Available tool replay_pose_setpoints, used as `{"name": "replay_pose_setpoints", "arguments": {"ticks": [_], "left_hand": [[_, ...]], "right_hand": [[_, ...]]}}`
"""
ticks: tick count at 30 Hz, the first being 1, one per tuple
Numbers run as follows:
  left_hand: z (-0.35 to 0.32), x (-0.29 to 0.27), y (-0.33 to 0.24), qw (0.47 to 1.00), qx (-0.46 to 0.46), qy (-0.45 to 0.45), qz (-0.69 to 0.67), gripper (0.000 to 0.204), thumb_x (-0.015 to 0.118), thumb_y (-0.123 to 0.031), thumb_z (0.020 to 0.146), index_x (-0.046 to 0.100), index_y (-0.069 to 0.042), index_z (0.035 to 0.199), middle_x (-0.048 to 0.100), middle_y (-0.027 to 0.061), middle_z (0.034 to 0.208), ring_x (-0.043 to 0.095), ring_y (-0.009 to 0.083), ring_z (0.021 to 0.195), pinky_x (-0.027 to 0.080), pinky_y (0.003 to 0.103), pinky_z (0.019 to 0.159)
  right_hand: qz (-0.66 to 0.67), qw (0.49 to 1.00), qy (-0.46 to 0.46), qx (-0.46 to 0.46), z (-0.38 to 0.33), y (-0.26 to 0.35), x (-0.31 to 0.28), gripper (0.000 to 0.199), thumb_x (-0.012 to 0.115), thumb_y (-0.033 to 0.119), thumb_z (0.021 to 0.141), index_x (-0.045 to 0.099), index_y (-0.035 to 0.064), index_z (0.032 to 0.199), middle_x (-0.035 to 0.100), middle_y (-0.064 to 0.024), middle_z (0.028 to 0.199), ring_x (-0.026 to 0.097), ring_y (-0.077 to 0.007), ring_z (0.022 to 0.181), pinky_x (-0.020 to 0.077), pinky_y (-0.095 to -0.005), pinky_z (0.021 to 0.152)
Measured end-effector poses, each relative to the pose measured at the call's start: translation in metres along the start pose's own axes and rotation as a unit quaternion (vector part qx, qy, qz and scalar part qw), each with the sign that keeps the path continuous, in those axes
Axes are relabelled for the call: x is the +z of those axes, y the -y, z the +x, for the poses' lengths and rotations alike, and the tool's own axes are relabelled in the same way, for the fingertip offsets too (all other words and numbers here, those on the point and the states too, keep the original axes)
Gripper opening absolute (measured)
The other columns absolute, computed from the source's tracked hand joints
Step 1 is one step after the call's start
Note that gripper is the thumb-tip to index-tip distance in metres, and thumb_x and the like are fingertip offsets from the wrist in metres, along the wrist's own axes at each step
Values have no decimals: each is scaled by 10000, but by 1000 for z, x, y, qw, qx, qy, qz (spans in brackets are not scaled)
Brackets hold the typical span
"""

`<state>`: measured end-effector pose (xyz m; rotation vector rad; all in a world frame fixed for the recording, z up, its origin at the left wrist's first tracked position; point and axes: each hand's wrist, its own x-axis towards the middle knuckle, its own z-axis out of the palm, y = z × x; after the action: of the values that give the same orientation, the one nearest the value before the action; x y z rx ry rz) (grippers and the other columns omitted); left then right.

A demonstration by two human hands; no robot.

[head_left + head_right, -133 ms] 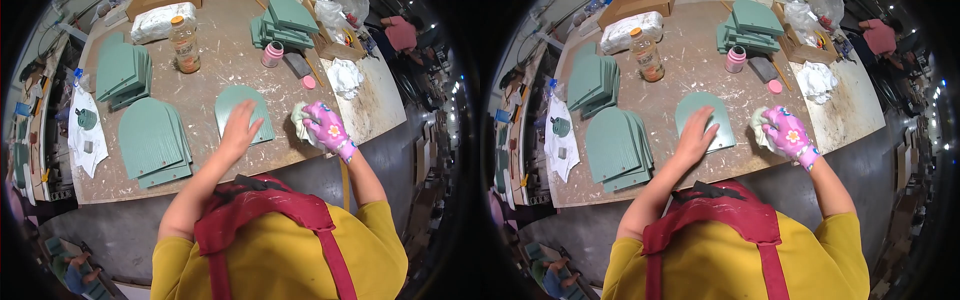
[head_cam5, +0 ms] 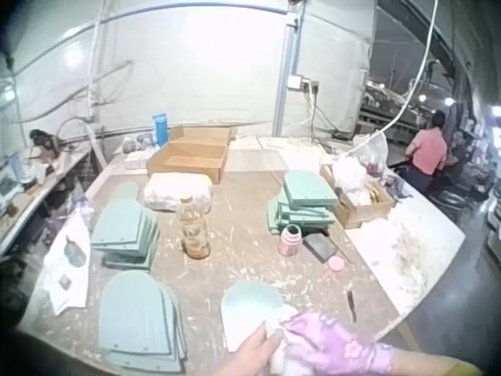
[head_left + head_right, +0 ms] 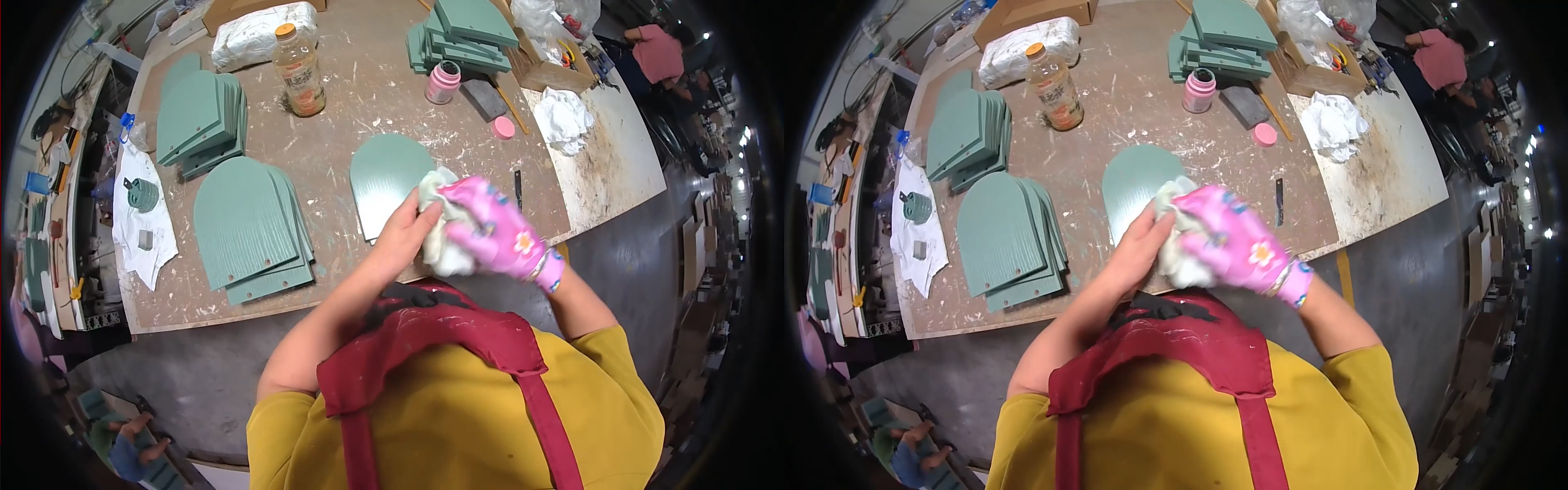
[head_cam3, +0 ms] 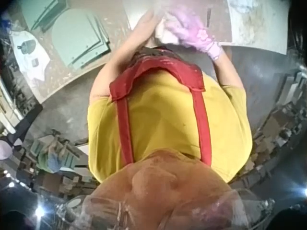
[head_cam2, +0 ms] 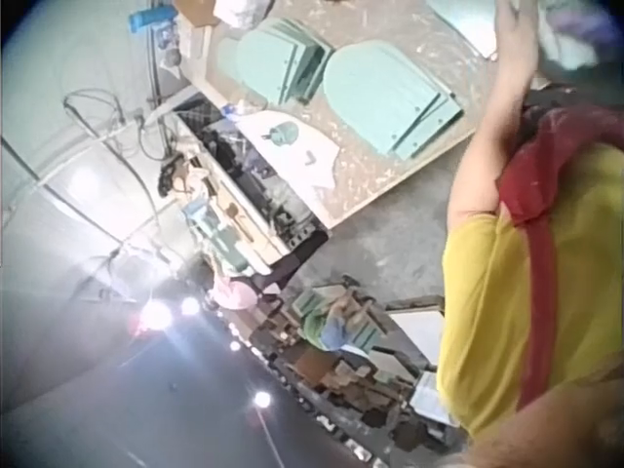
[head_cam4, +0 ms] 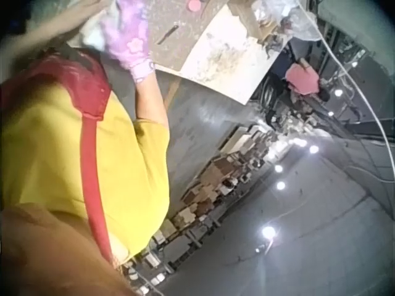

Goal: The person applies liquid from a bottle onto a cloth, sands the edges and surfaces of wooden panels with a sanding block, and wipes the wooden panels down with the cloth.

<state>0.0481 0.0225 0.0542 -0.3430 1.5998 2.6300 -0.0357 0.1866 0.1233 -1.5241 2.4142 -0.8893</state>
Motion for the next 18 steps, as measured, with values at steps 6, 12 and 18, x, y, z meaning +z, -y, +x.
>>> {"name": "replay_pose_setpoints", "arguments": {"ticks": [6, 12, 18], "left_hand": [[-41, -23, -34, 992, 16, -23, -126, 357, 469, -161, 990, 455, -15, 1316, 582, 71, 1197, 540, 138, 1104, 432, 277, 927], [-93, -92, -114, 863, 165, -137, 457, 389, 568, -153, 873, 524, -21, 1236, 558, 153, 1234, 544, 312, 1120, 414, 372, 962], [-82, -137, -103, 667, 233, 70, 704, 584, 629, -375, 829, 483, -55, 1295, 424, 147, 1407, 385, 326, 1308, 288, 465, 1078]], "right_hand": [[609, 761, -47, 218, 9, 35, 36, 755, 679, 59, 807, 272, 47, 1443, 444, -68, 1338, 437, -180, 1236, 346, -311, 1048], [586, 784, -67, 193, 57, 31, 29, 475, 603, 22, 847, 475, 30, 1305, 567, -69, 1198, 556, -145, 1090, 479, -304, 901], [-18, 981, -136, -134, 167, 80, 25, 389, 562, 13, 788, 576, 78, 1171, 586, -135, 1170, 581, -310, 1045, 501, -389, 894]]}}
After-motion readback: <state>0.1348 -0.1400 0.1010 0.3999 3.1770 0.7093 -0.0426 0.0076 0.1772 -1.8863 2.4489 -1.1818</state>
